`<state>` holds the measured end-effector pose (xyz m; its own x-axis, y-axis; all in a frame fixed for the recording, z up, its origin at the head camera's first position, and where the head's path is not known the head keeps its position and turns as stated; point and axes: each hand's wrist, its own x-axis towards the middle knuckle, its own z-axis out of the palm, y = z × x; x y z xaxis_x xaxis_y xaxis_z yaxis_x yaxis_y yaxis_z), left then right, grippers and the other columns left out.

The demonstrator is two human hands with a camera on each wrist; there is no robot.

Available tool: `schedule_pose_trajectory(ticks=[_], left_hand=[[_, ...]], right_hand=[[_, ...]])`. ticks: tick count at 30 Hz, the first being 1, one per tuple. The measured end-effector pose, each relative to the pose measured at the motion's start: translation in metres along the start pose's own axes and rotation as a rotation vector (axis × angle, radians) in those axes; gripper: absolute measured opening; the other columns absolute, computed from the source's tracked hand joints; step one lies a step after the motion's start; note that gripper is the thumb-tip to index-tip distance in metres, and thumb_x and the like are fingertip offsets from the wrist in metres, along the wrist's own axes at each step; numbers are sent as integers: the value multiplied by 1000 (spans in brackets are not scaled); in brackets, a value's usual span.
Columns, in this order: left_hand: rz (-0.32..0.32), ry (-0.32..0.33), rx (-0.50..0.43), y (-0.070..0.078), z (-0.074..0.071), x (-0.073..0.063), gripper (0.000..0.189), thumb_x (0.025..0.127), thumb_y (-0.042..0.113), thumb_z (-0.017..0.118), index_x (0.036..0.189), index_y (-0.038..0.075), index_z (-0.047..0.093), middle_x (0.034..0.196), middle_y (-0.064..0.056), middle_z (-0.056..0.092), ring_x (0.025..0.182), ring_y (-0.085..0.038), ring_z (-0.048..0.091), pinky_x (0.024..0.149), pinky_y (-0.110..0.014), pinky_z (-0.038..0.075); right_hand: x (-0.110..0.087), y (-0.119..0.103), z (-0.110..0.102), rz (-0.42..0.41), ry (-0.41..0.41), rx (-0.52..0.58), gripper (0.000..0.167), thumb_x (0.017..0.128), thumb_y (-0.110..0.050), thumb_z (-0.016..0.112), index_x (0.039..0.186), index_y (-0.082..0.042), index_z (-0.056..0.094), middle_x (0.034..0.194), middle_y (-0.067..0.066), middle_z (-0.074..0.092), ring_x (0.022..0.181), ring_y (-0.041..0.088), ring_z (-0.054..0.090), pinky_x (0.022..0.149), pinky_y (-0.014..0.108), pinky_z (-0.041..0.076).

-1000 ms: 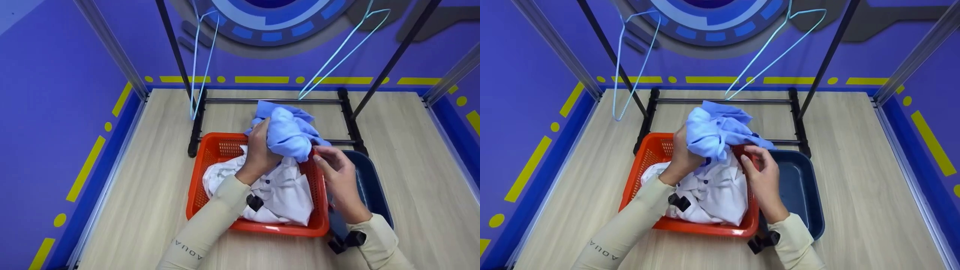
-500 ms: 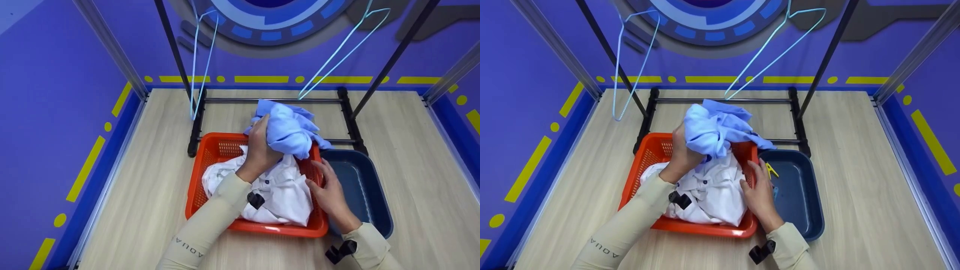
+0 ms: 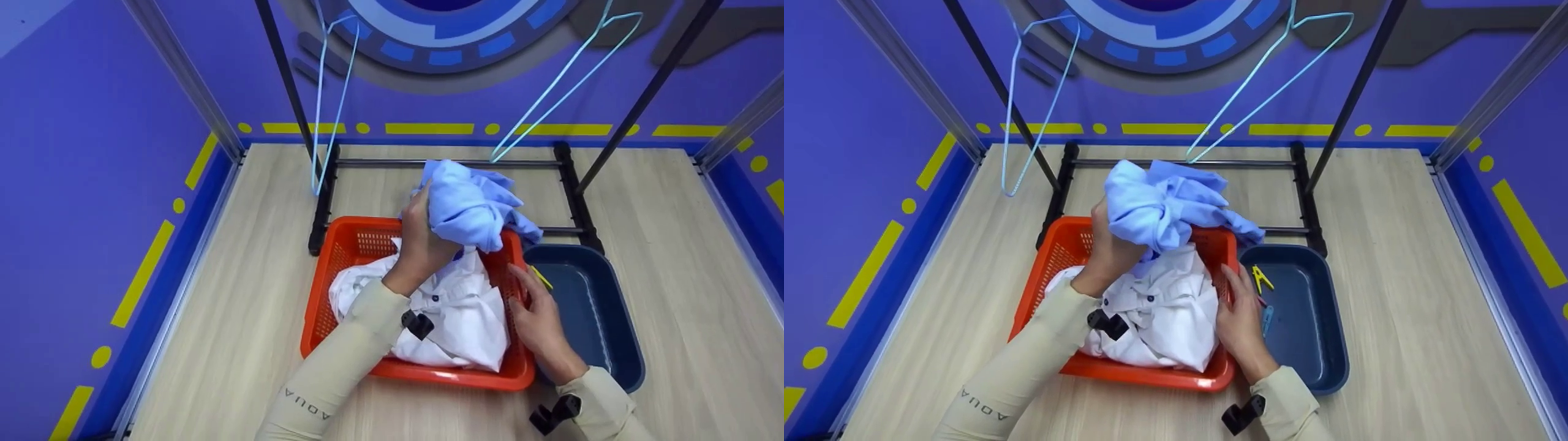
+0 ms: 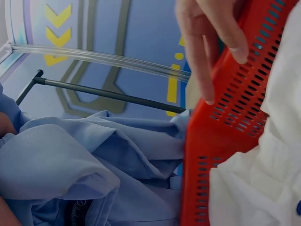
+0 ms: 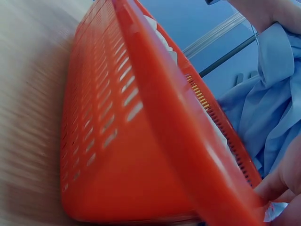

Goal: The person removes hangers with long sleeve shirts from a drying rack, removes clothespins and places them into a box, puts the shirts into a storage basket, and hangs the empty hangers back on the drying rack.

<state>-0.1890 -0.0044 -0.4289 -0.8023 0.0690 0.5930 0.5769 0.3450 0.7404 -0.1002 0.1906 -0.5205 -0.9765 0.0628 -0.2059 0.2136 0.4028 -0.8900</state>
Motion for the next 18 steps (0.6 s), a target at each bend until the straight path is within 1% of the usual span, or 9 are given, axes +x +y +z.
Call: schedule_pose_trajectory(ticks=[2, 4, 9, 13, 17, 18], left_hand=[[-15, 8, -25, 2, -3, 2, 38, 76, 11, 73, 107, 1, 56, 92, -10, 64, 92, -18, 62, 85, -25, 50], [-13, 20, -32, 5, -6, 3, 36, 76, 11, 74, 105, 1, 56, 91, -10, 63, 91, -19, 63, 84, -24, 51], [47, 58, -22, 9, -13, 6, 31, 76, 10, 73, 101, 0, 57, 87, -10, 62, 86, -18, 62, 79, -24, 52], [96, 93, -51, 11, -17, 7, 29, 75, 5, 71, 99, -2, 57, 83, -12, 61, 82, -18, 62, 76, -24, 53], [135, 127, -69, 13, -22, 9, 28, 74, 1, 71, 97, -2, 55, 81, -12, 61, 79, -19, 63, 75, -24, 53], [141, 132, -57, 15, -24, 9, 29, 74, 2, 72, 97, -1, 55, 81, -11, 60, 79, -18, 63, 75, -23, 54]], right_hand=[[-1, 0, -1, 11, -2, 5, 60, 93, 7, 44, 149, -14, 36, 163, 10, 12, 145, 34, 25, 116, 50, 26], [0, 1, -1, -6, 12, 11, 60, 93, 8, 44, 148, -12, 37, 162, 10, 15, 145, 33, 26, 117, 48, 26], [2, 3, -2, -78, 56, -26, 59, 90, 12, 45, 146, -6, 40, 160, 15, 19, 146, 34, 24, 117, 48, 24], [4, 4, -4, -103, 77, -53, 58, 89, 13, 46, 145, -3, 41, 159, 18, 20, 146, 36, 23, 117, 49, 23], [5, 3, -5, -88, 58, 12, 58, 89, 14, 44, 145, -3, 40, 160, 16, 19, 146, 36, 24, 116, 49, 25], [5, 3, -6, -83, 54, 28, 58, 90, 14, 44, 145, -3, 40, 160, 16, 19, 145, 36, 24, 116, 49, 25]])
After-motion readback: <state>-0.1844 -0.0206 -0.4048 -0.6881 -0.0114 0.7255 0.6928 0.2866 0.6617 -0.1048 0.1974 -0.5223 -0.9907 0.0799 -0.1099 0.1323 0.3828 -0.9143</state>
